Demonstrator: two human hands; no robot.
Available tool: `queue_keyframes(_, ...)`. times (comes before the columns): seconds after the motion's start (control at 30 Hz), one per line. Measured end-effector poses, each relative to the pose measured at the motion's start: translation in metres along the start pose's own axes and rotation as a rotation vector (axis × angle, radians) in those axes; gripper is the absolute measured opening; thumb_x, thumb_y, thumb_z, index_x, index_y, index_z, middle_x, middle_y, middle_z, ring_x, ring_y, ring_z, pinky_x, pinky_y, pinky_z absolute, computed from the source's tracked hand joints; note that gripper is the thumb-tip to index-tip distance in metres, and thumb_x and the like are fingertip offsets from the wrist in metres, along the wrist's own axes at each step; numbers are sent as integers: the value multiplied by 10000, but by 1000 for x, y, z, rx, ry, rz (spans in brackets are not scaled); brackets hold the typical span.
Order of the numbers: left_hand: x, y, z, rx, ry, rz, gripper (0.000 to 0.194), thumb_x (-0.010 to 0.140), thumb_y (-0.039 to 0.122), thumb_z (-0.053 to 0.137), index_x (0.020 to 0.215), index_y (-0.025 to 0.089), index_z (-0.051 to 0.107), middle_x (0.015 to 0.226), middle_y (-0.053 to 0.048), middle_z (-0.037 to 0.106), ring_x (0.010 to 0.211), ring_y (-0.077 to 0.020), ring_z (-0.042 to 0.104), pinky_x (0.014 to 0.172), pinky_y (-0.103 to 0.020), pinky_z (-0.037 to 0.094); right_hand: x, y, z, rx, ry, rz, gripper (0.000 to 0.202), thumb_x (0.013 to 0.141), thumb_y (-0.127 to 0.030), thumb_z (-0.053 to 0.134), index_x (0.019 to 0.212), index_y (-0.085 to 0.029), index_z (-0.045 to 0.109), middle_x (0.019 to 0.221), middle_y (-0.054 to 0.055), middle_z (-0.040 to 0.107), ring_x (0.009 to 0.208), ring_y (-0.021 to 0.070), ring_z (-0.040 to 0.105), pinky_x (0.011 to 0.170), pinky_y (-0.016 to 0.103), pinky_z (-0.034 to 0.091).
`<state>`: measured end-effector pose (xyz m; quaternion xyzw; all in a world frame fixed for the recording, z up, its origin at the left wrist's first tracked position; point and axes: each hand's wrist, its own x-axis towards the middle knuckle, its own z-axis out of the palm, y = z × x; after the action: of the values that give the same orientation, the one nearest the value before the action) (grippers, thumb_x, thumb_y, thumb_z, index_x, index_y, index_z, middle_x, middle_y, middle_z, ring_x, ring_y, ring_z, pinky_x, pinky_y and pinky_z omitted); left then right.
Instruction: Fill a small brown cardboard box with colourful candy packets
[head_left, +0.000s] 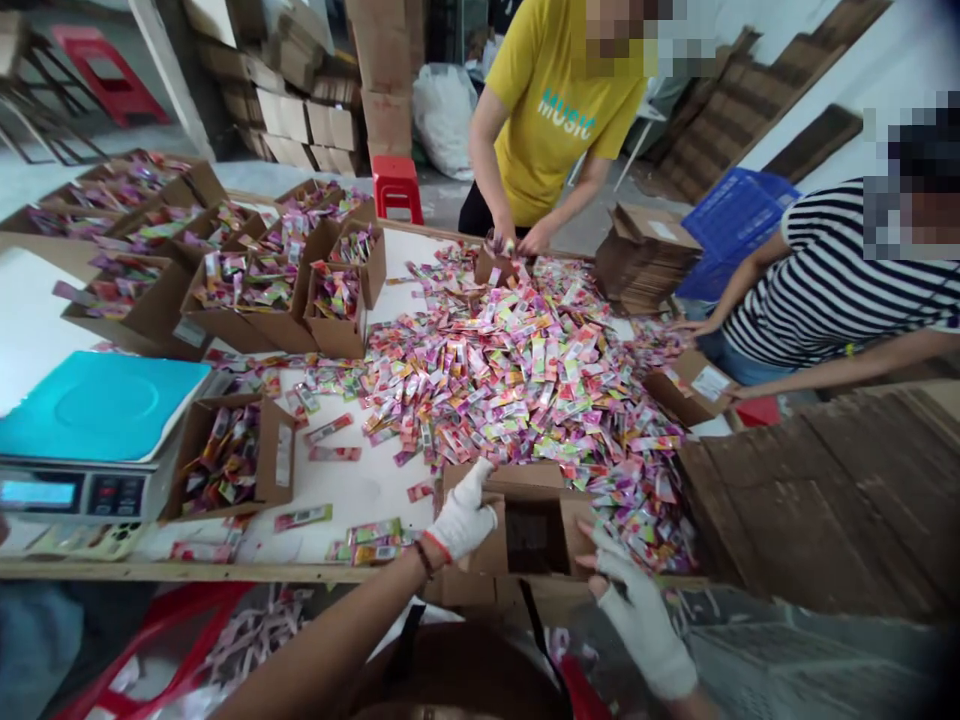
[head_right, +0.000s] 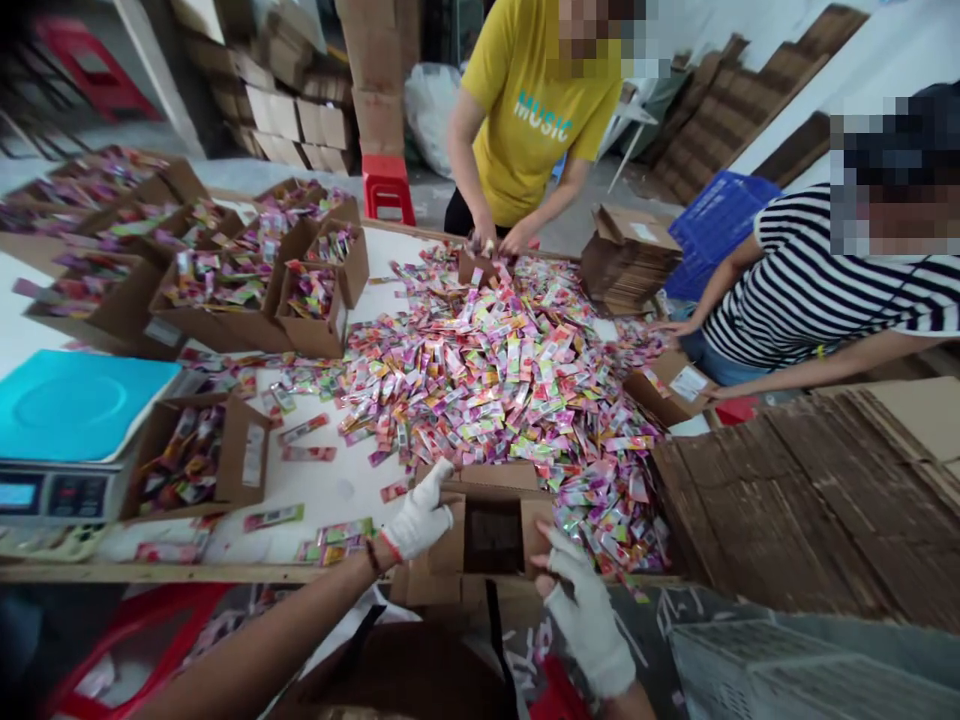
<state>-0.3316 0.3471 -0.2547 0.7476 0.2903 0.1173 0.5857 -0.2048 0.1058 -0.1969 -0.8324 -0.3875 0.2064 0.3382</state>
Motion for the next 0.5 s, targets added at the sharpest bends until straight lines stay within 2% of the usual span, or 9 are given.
queue_keyframes(0.07, 11, 12, -8, 114, -85, 12, 455, 684, 141, 543, 1130, 166, 630, 1074, -76, 676, 1031, -237, 609, 975, -365, 452, 12, 4, 10, -82, 167, 77, 229, 778, -421, 541, 713, -204, 576, 987, 116, 593, 986, 250, 538, 893, 426, 437)
queue_keyframes(0.13, 16, 34, -23, 234, -223, 97, 304, 678, 171, 559, 941, 205, 707, 904, -55, 711, 887, -244, 647, 898, -363, 484, 24, 10, 24, -146, 361, 175, 266, 714, -463, 579, 721, -209, 499, 839, 68, 536, 849, 232, 511, 797, 409, 448)
queue_keyframes(0.2, 11, 57, -32, 284, -291, 219, 272, 659, 269, 631, 916, 237, 714, 892, -50, 709, 873, -257, 643, 919, -369, 459, 31, 15, 36, -147, 475, 262, 344, 676, -504, 589, 804, -207, 469, 825, 44, 504, 810, 219, 487, 770, 394, 441)
queue_keyframes(0.23, 5, 66, -33, 296, -300, 268, 362, 636, 347, 674, 982, 245, 700, 969, -59, 700, 933, -274, 628, 972, -385, 421, 31, 16, 38, -130, 489, 303, 366, 681, -515, 574, 837, -203, 463, 845, 49, 509, 819, 219, 490, 778, 392, 439)
queue_keyframes(0.3, -13, 74, -25, 347, -327, 351, 705, 558, 506, 733, 1193, 230, 604, 1223, -103, 604, 1140, -331, 524, 1101, -462, 246, 25, 18, 32, -68, 422, 379, 379, 710, -515, 528, 900, -191, 477, 904, 73, 545, 860, 230, 515, 809, 396, 439)
queue_keyframes(0.37, -31, 71, -10, 464, -381, 408, 966, 520, 597, 737, 1349, 189, 454, 1413, -152, 419, 1298, -386, 343, 1122, -560, 9, 15, 12, 15, 18, 300, 419, 403, 737, -492, 480, 988, -178, 501, 994, 101, 588, 924, 240, 550, 844, 395, 444)
queue_keyframes(0.43, -45, 62, 3, 580, -411, 418, 1042, 538, 631, 717, 1401, 160, 370, 1473, -177, 304, 1351, -407, 230, 1072, -609, -126, 9, -2, -5, 4, 215, 416, 408, 738, -472, 473, 1022, -184, 526, 1015, 100, 621, 929, 236, 580, 840, 380, 454)
queue_keyframes(0.5, -52, 55, 12, 658, -413, 393, 1030, 575, 648, 684, 1412, 149, 349, 1491, -184, 255, 1370, -400, 182, 1059, -603, -166, 13, -23, -15, -182, 117, 362, 294, 754, -451, 469, 909, -223, 573, 909, 66, 654, 836, 221, 594, 774, 355, 455)
